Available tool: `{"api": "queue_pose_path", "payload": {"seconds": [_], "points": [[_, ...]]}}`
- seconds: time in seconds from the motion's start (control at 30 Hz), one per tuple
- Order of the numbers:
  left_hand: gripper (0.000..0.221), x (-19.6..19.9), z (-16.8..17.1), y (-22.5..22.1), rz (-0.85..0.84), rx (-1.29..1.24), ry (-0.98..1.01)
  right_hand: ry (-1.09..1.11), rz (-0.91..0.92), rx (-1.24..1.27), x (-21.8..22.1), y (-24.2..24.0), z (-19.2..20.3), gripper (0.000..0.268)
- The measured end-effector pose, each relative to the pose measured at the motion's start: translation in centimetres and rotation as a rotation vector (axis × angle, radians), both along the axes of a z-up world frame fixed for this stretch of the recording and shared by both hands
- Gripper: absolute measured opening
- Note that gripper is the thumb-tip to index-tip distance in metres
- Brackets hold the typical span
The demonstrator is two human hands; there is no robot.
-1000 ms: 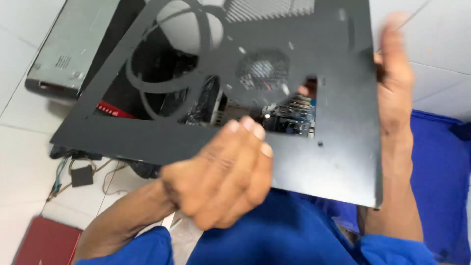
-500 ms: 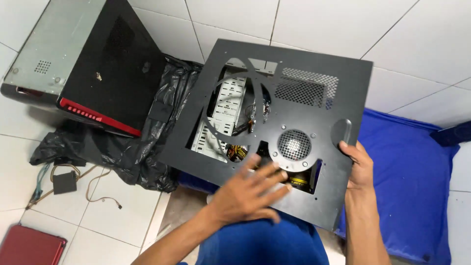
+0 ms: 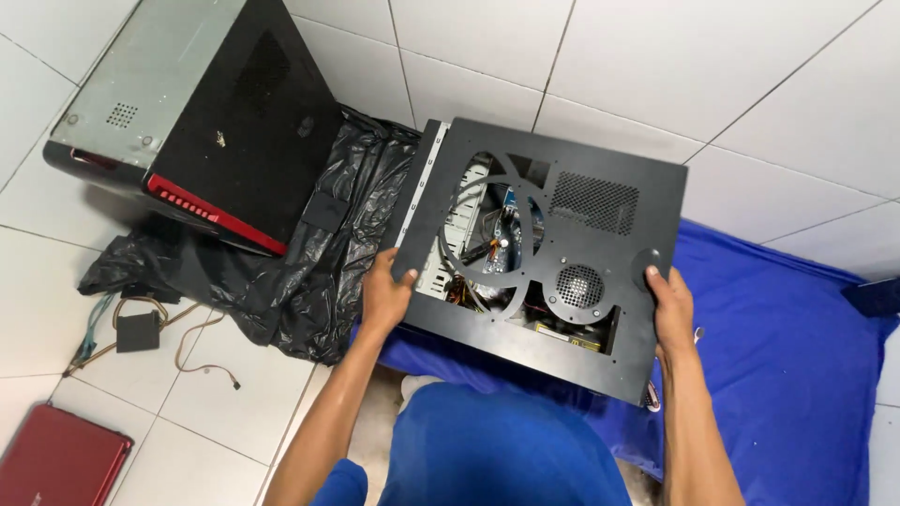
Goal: Cleaning a cooling fan and assembling a desktop computer case.
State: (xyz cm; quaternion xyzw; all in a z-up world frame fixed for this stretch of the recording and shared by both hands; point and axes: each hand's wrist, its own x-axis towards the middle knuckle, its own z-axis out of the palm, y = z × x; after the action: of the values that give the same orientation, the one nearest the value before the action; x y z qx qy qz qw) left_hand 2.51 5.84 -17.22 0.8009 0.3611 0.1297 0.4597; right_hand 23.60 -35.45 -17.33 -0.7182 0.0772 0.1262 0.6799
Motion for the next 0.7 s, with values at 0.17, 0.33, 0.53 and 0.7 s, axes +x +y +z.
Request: {"api": "queue_pose_path", "payload": {"seconds": [0.17,0.33,0.53,0.7], "points": [[0.051,0.0,-2.4,0.2,0.001,0.078,0.041,-0.207,0.029,-0.408,-0.2,0.3,-2.6,0.031],[0.05,0.2,-3.0,0.6,0.009,0.179,0.029,-0.332,0.019,-0.555,-0.6,1.3,-3.9,0.037],[0.051,0.7,-3.3,1.0,-0.043,0.319,0.138,-0.318,0.045,-0.686,0.0,2.0,-3.7,0.045],[0.054,0.9,-3.2,0.9,-0.086,0.445,0.154,-0.31,0.018,-0.742,0.5,2.4,-4.3,0.047]]}}
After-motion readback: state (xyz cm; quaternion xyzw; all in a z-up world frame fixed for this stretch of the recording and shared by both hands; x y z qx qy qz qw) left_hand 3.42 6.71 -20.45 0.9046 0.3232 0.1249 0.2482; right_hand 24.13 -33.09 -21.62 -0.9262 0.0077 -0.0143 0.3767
